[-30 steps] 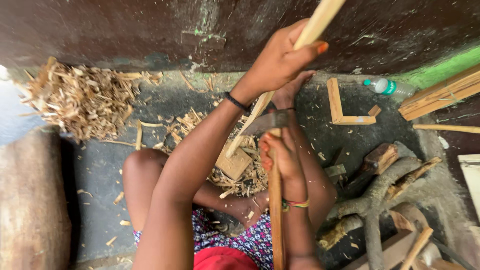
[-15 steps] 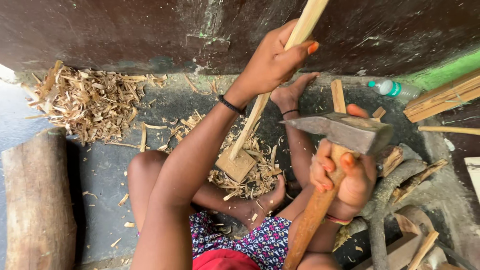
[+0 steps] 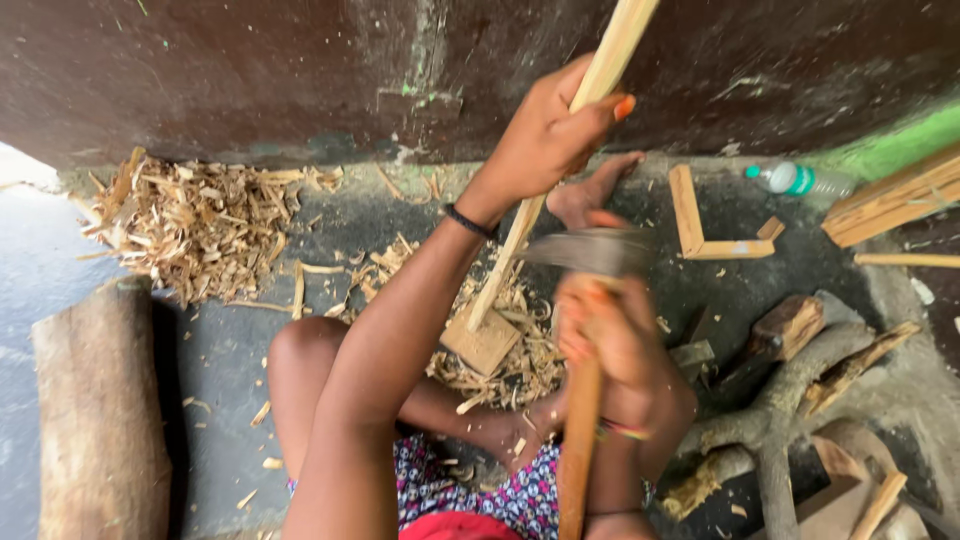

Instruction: The person sits on the floor and uses a small axe to carve and shape a long wooden stick. They repeatedly strike the wood to remove shavings and refine the stick's shape.

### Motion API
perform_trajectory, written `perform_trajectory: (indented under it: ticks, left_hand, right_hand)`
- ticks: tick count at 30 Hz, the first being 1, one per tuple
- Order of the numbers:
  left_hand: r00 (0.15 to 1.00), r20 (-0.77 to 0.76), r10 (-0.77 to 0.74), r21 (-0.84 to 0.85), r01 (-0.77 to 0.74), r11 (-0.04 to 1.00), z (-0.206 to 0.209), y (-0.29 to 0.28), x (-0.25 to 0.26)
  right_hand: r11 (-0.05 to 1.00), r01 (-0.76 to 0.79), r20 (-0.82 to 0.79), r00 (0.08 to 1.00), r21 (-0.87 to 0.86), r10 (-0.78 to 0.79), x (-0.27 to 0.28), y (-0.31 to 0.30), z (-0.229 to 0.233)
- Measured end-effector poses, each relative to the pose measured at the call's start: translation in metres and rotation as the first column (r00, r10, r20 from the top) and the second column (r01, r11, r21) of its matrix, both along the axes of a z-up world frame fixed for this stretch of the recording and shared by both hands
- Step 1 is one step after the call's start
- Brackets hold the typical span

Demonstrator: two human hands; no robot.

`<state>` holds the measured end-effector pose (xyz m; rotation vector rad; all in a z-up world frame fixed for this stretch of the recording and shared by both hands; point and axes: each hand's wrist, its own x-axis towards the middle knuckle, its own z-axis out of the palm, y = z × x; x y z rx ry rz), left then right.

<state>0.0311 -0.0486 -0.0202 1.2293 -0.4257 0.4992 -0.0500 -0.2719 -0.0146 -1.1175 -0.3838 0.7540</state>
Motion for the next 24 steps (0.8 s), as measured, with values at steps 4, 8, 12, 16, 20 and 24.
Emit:
perform_trajectory:
  ticks: [4, 8, 12, 16, 20, 24]
  left_hand:
    - [0.998, -0.061, -0.013, -0.06, 0.009, 0.998, -0.002, 0.008, 0.005]
    - [0.998, -0.07, -0.006, -0.069, 0.001, 0.998, 0.001, 0.016, 0.011]
    - [0.996, -0.071, 0.057, -0.019, -0.058, 0.998, 0.004, 0.002, 0.011]
    - [0.996, -0.081, 0.029, -0.055, -0.033, 0.998, 0.006, 0.021, 0.005]
    - [0.993, -0.115, -0.026, -0.086, 0.016, 0.996, 0.005, 0.006, -0.003]
    - [0.996, -0.089, -0.015, -0.041, 0.012, 0.999, 0.009, 0.005, -0.003]
  right_hand:
    - [0.931, 0.044, 0.027, 0.998, 0.363, -0.058, -0.003, -0.033, 0.048]
    - [0.946, 0.002, -0.054, 0.998, 0.323, 0.016, 0.019, -0.049, 0.007]
    - [1.0, 0.001, -0.181, 0.983, 0.009, 0.001, 0.038, -0.011, -0.06]
    - [0.989, 0.081, -0.064, 0.994, -0.124, -0.09, 0.031, 0.011, -0.041]
    - [0.997, 0.054, 0.084, 0.995, 0.058, -0.059, 0.012, -0.003, 0.013]
    - [0.953, 0.079, 0.124, 0.985, 0.293, -0.12, -0.01, -0.021, 0.054]
